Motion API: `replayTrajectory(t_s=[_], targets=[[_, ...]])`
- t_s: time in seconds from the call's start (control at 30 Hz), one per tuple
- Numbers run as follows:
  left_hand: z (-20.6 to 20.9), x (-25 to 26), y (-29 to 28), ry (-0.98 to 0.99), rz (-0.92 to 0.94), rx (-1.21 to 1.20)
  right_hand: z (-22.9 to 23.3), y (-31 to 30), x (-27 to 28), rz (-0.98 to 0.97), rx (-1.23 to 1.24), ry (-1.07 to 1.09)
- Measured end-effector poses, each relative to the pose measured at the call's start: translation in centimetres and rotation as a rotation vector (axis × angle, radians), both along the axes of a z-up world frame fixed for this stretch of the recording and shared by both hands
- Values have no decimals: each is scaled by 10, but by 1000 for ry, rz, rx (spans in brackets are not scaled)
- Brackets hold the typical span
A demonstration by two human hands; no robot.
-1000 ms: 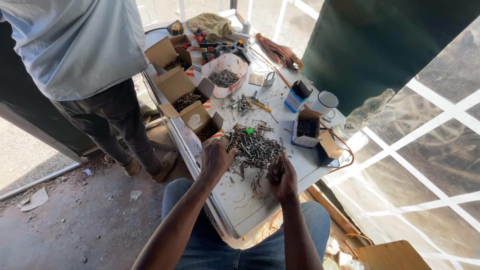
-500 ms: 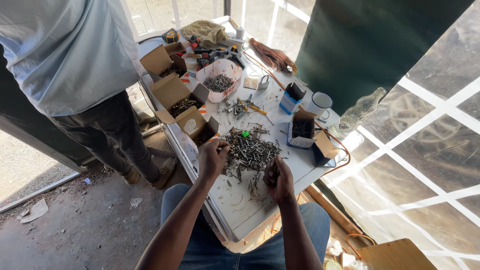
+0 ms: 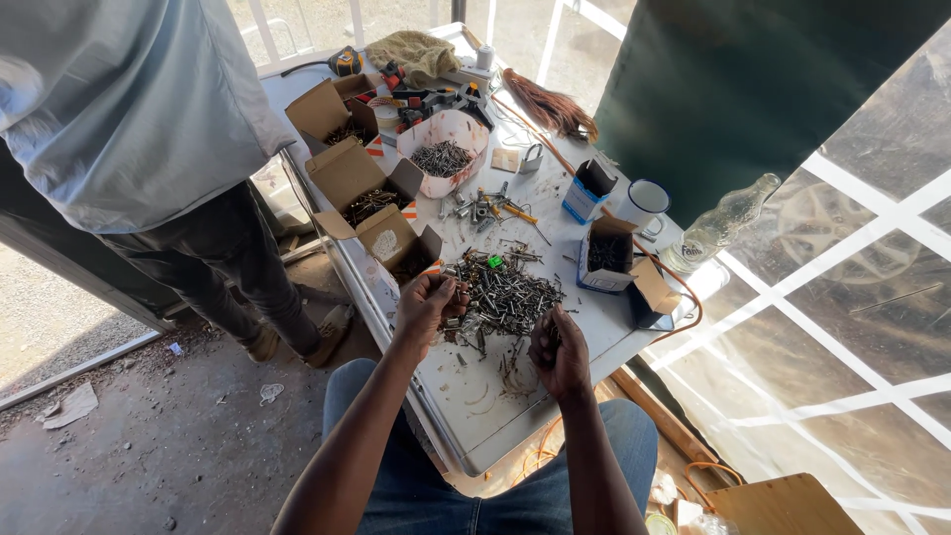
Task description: The person sits at a low table and sorts a mixed pile of metal fasteners by hand, picking up small groups and placing them into separate cardboard boxes. A second person stands nearby and occasionally reaches toward the table but does not take over the sorting.
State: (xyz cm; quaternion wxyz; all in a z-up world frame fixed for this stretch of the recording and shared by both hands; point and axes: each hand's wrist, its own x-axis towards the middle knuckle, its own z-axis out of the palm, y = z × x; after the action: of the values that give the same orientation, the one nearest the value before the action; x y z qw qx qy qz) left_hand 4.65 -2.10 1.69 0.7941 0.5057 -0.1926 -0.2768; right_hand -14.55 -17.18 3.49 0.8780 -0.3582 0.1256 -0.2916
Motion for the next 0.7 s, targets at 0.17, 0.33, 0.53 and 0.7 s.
replayTrajectory(t_s=[0.17,0.33,0.53,0.7], targets=[[-23,15,-12,-160,139,115,5,1,1,3,-9,6],[-3,6,-15,-82,221,75,2,0,1,-5,-5,8],[34,-12,-7,236,111,-147,7,1,2,4,-4,-18],[44,-13,-17,452,17,-137,13,3,0,-7,10,-5]])
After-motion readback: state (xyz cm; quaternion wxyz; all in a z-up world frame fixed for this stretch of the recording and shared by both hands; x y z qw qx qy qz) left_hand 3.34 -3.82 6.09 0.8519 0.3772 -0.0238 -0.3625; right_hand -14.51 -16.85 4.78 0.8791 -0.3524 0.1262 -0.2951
